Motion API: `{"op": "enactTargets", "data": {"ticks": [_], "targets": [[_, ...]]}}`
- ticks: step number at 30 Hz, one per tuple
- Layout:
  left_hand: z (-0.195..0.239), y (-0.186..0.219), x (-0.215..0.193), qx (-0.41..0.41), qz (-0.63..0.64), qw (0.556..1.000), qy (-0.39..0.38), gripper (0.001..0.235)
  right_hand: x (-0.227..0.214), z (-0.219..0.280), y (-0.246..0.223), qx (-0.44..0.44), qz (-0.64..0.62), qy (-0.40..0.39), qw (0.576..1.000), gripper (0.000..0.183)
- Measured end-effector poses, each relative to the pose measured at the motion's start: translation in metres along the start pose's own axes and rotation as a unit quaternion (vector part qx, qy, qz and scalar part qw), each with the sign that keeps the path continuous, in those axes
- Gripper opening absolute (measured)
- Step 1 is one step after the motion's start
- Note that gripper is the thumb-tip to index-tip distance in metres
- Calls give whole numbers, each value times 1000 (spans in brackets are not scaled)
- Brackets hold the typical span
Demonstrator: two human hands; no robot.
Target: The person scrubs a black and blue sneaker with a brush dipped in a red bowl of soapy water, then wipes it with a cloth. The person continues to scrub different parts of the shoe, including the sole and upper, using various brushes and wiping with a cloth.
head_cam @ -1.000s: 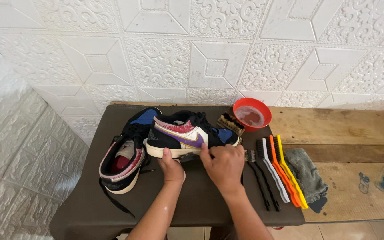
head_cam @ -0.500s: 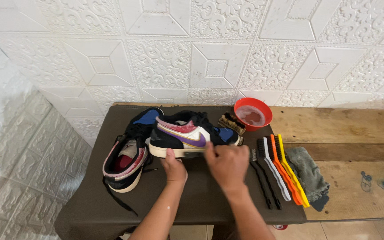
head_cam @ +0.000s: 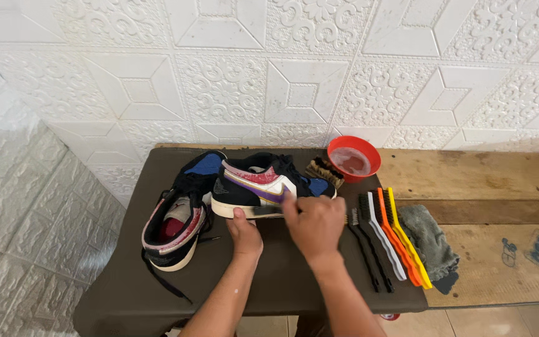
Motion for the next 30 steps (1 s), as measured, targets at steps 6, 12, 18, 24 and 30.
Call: {"op": "enactTargets", "data": {"ticks": [6,12,18,24,30], "targets": [[3,-8,-5,23,-69,997,3,74,-6,7,4,26,12,-16,999,46],[9,25,18,2,-17,1000,1,80,3,-1,-16,24,-23,-27,999,42],[8,12,7,7,-85,996,-5,72,2,37,37,42,22,-23,999,44],[9,23,15,-6,-24,999,21,78,2,22,-7,27,-42,-24,998,43],[14,34,21,-28,-12,999,7,79,2,48,49,43,9,-13,999,41]]}}
Point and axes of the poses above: each hand's wrist, its own z-axis away from the middle knuckle, its own x-axis out of the palm, y = z × x, the point moved 2 cm from there along -z, towards the middle knuckle, and after that the axes turned 11 degrees about -x, right-handed, at the moved point
